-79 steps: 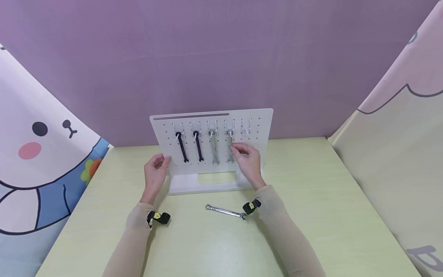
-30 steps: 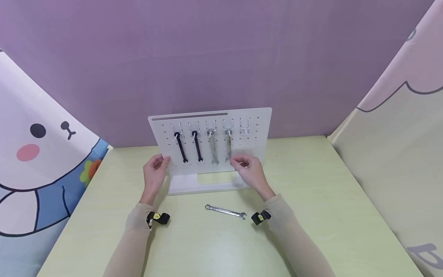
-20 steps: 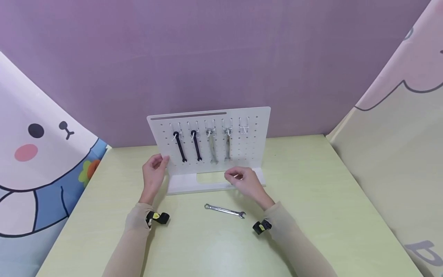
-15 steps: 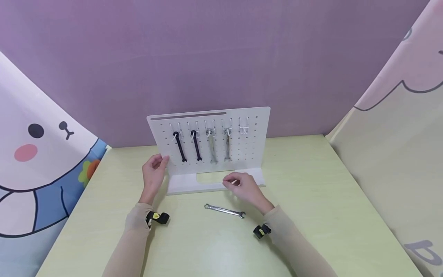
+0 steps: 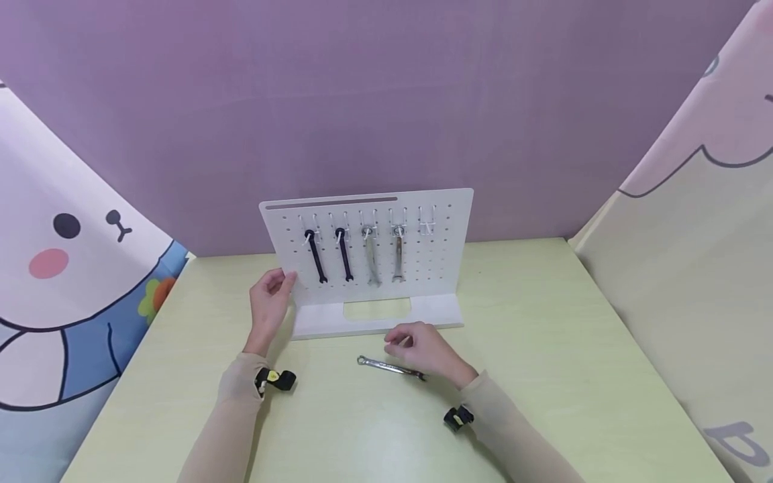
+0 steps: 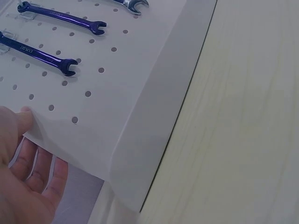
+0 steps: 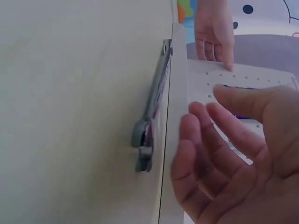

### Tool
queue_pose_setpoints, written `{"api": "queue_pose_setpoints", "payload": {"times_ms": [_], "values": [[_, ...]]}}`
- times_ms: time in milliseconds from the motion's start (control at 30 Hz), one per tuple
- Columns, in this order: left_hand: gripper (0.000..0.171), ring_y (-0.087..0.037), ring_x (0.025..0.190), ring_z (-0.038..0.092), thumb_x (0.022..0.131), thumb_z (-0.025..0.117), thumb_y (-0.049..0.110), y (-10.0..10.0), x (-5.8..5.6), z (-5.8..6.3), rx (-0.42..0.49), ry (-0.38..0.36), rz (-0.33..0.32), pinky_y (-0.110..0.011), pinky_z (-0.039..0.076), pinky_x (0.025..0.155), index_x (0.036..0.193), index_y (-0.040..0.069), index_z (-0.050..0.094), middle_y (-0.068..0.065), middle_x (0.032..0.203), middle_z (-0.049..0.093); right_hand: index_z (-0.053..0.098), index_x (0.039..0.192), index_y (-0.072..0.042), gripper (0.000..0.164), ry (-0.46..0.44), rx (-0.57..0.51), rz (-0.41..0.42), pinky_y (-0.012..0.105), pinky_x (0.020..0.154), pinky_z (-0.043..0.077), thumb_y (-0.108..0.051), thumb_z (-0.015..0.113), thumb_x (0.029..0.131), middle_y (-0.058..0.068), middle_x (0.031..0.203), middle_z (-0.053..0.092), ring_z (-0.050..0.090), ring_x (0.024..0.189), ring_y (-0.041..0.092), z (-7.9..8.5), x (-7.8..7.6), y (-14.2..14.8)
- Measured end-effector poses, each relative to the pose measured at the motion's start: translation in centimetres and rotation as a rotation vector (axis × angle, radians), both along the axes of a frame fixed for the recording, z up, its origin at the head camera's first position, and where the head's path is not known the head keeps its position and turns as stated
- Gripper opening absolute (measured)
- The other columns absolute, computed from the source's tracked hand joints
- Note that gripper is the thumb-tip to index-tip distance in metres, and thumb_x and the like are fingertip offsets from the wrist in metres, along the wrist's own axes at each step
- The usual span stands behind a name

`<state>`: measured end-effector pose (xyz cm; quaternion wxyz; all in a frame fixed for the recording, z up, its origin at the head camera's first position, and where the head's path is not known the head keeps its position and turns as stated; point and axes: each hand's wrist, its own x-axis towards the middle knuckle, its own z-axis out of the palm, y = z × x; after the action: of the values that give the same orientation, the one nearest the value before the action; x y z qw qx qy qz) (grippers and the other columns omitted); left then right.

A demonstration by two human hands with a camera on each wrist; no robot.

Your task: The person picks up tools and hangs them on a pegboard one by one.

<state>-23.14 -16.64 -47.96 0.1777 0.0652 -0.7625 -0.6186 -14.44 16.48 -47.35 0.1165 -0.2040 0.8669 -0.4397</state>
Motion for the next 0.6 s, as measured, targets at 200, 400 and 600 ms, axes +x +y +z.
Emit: {"api": "queue_pose_setpoints", "payload": {"times_ms": [200, 400, 600], "values": [[0.028, -0.007, 0.091, 0.064, 0.104, 0.072, 0.023, 0.0, 0.0, 0.0, -0.004, -0.013, -0.001, -0.012, 0.052, 0.078, 0.120, 0.000, 0.073, -0.020, 0.114, 0.074, 0.079, 0.108, -0.008, 0.015, -0.006, 0.031, 0.075, 0.022, 0.074, 0.058, -0.017, 0.079, 0.097, -0.003, 0.096, 0.077, 0.067, 0.084, 0.006, -0.7, 0.6, 0.0], [0.027, -0.006, 0.092, 0.064, 0.104, 0.072, 0.023, 0.0, 0.1, -0.1, 0.001, -0.026, 0.001, -0.012, 0.052, 0.079, 0.120, 0.001, 0.073, -0.020, 0.115, 0.075, 0.079, 0.101, -0.012, 0.012, -0.022, 0.072, 0.084, 0.021, 0.074, 0.055, -0.016, 0.084, 0.091, -0.007, 0.089, 0.073, 0.062, 0.080, 0.004, -0.6, 1.2, -0.3], [0.028, -0.006, 0.092, 0.064, 0.103, 0.073, 0.024, 0.0, 0.0, 0.0, 0.003, -0.019, 0.004, -0.012, 0.052, 0.079, 0.120, 0.001, 0.073, -0.021, 0.116, 0.075, 0.080, 0.098, -0.015, 0.011, -0.025, 0.121, 0.078, 0.022, 0.070, 0.052, -0.015, 0.086, 0.089, -0.009, 0.085, 0.071, 0.060, 0.077, 0.006, -0.6, 1.3, -0.6]]}}
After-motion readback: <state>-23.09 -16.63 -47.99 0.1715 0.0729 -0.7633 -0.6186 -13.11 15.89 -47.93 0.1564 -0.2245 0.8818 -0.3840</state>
